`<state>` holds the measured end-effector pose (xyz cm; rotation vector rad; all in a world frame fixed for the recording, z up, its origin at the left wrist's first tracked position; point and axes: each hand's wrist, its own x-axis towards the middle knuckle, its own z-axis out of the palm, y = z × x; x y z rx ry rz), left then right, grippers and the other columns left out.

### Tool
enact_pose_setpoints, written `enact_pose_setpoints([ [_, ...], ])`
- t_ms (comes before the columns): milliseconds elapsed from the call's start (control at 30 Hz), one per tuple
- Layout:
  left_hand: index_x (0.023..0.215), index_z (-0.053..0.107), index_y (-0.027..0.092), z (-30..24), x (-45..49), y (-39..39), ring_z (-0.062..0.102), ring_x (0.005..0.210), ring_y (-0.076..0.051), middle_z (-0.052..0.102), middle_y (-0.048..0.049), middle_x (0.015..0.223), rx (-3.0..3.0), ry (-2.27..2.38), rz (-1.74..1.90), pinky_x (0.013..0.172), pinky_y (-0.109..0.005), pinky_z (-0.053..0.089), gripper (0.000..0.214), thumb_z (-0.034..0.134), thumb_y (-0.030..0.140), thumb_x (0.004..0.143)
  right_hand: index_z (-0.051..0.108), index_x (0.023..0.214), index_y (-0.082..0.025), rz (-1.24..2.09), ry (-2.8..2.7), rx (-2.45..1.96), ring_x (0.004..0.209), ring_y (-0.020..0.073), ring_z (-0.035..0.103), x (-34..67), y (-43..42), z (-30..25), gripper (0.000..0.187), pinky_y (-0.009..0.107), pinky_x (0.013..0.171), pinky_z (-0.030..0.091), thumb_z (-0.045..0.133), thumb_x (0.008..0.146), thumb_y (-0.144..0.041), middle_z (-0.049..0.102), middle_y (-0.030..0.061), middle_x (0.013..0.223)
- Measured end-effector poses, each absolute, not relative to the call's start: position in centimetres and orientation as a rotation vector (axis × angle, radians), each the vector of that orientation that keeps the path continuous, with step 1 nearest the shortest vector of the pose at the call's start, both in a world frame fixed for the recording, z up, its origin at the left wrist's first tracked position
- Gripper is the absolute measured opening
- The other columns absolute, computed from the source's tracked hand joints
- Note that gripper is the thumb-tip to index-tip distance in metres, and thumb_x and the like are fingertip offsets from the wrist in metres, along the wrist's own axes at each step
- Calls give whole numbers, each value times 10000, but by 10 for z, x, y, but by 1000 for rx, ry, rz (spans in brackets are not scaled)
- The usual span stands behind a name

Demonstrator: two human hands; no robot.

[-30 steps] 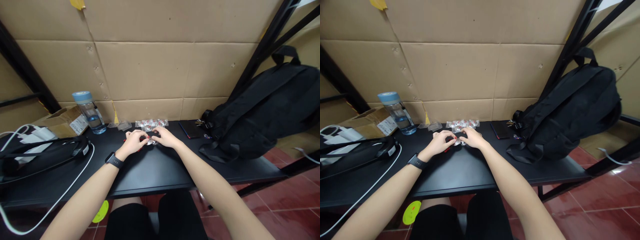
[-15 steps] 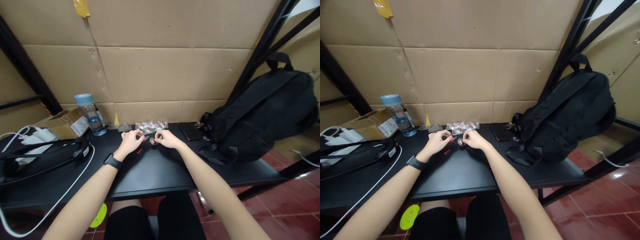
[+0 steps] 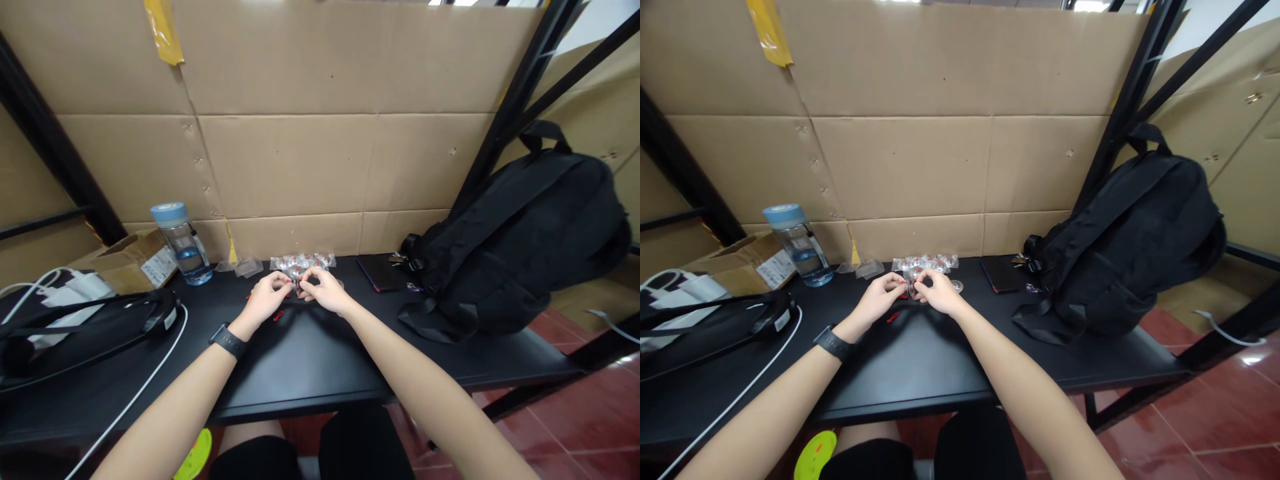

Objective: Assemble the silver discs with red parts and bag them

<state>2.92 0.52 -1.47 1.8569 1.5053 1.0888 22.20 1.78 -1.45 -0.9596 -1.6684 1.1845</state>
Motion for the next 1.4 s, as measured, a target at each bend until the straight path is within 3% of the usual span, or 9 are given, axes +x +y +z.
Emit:
enact_pose_setpoints([
  [233, 931, 674, 248, -17, 31, 2, 734, 896, -239, 787, -17, 870, 1906, 1535, 1033, 852, -344, 514, 186, 620, 386, 818, 673, 1122, -227, 1302, -1644, -850, 695, 129, 731, 224, 18, -17, 289, 254, 631, 627, 739, 850, -298, 726, 46, 1034],
  [400, 919, 676, 249, -16, 32, 1, 736, 887, -232, 788, -13, 861, 1904, 1557, 1048, 842, -335, 515, 166, 609, 351, 805, 739, 1203, -207, 1230, -1701, -925, 675, 151, 706, 223, 16, -15, 345, 318, 701, 636, 716, 862, -255, 745, 21, 784],
  [500, 916, 671, 246, -16, 32, 2, 737, 860, -226, 786, -13, 837, 1890, 1546, 1082, 827, -329, 516, 160, 602, 340, 806, 689, 1304, -232, 1173, -1637, -964, 660, 155, 713, 218, 18, -21, 424, 317, 659, 631, 687, 880, -253, 751, 23, 795],
  [633, 903, 667, 241, -18, 30, 4, 735, 849, -221, 784, -9, 832, 1865, 1549, 1097, 822, -326, 514, 154, 596, 336, 804, 714, 1263, -209, 1202, -1642, -949, 678, 158, 720, 216, 20, -26, 391, 303, 658, 616, 685, 885, -307, 758, 44, 802],
  [800, 926, 675, 237, -17, 32, 2, 726, 849, -233, 778, -17, 817, 1883, 1569, 1070, 852, -348, 506, 200, 597, 387, 819, 681, 1309, -209, 1141, -1798, -969, 573, 141, 651, 220, 15, -20, 598, 251, 581, 528, 826, 752, -371, 740, 1, 691],
  [933, 1027, 661, 277, -5, 23, 6, 699, 994, -261, 783, -28, 996, 2007, 1635, 986, 983, -431, 439, 286, 546, 500, 889, 693, 1288, -223, 1031, -1811, -1052, 540, 158, 637, 223, 13, -16, 589, 239, 529, 476, 837, 725, -320, 717, -9, 632],
  [1133, 1142, 675, 221, -5, -48, 31, 409, 1365, -418, 566, -178, 1429, 1969, 2412, 809, 1044, -622, 328, 435, 427, 512, 934, 682, 1263, -254, 967, -1769, -1049, 723, 197, 744, 230, 22, -19, 538, 272, 635, 548, 816, 743, -287, 763, 51, 1001],
  [1267, 1305, 633, 217, -22, -88, 43, 246, 1474, -439, 292, -139, 1646, 1808, 2424, 531, 1100, -668, 258, 617, 290, 595, 957, 673, 1231, -269, 873, -1739, -1043, 816, 192, 759, 235, 30, -24, 503, 300, 748, 579, 811, 747, -281, 729, 52, 1139],
  [1400, 1403, 561, 257, -29, -92, 50, 219, 1495, -437, 252, -75, 1671, 1810, 2341, 512, 1135, -675, 201, 684, 224, 649, 955, 658, 1231, -252, 868, -1733, -1006, 791, 171, 758, 236, 33, -26, 495, 291, 757, 583, 793, 756, -267, 709, 63, 1178],
])
